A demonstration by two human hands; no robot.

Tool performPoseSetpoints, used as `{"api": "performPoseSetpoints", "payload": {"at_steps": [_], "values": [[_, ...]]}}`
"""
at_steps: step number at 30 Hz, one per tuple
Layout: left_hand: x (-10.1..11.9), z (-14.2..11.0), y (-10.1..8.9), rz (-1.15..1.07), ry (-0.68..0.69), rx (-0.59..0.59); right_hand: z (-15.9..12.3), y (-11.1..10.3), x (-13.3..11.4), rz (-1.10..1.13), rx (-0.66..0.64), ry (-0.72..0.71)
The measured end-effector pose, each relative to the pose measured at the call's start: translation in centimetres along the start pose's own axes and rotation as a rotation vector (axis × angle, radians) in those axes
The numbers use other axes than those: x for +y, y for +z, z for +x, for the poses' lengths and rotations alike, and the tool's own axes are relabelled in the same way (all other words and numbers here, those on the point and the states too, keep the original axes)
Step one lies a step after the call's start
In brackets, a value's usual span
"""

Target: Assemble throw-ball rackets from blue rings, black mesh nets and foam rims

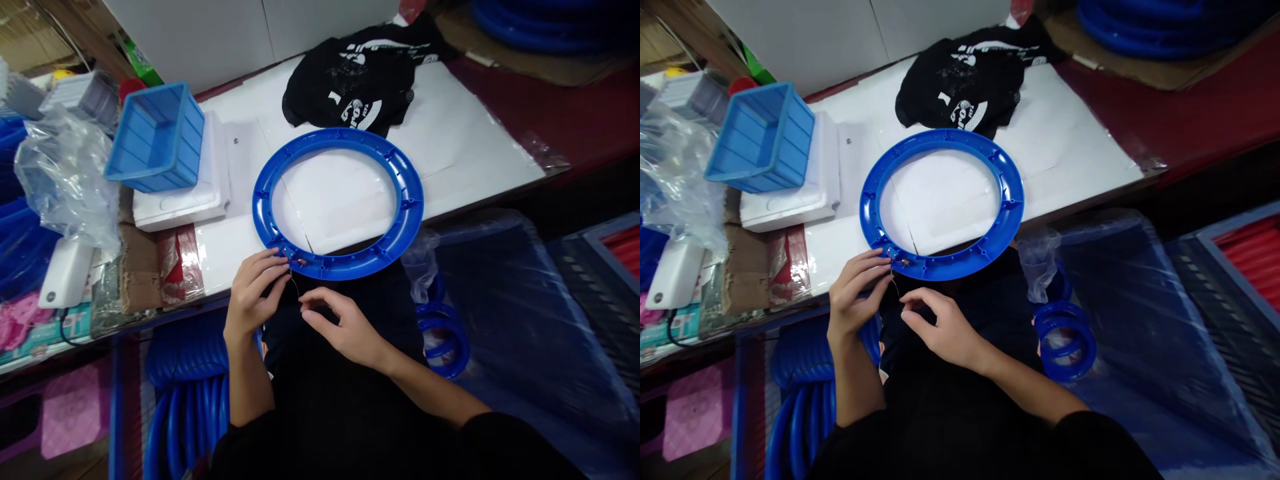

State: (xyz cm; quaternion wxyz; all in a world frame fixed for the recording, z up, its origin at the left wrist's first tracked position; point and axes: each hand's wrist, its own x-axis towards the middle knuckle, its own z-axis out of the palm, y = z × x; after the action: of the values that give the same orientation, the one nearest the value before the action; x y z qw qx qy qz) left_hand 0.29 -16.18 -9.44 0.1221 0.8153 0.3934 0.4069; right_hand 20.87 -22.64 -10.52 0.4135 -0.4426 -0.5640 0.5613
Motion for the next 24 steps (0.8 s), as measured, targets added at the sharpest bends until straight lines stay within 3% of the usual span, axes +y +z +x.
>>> {"api": "performPoseSetpoints", "payload": {"at_steps": [7, 12, 15, 20, 24], "values": [[1.4, -1.1, 1.8, 0.075, 0.016, 0.124, -0.3, -0.2, 0.1, -0.002, -0.021, 0.005], [2.0, -0.5, 2.0, 0.085, 0.039, 0.175, -0.6, -1.2, -0.4, -0.074, 0.012, -0.029], [1.6, 0.7, 1.6, -0.016, 0.095, 0.075, -0.9, -2.1, -1.2, -0.11, 0.079, -0.064], [0.4, 2.4, 0.9, -0.199, 0.16, -0.15, -0.4, -3.3, -2.6, -0.303, 0.295, -0.162], [0.3, 2.9, 1.3, -0.198, 0.099, -0.096, 0.4, -3.5, -3.1, -0.466, 0.401, -0.234]]}}
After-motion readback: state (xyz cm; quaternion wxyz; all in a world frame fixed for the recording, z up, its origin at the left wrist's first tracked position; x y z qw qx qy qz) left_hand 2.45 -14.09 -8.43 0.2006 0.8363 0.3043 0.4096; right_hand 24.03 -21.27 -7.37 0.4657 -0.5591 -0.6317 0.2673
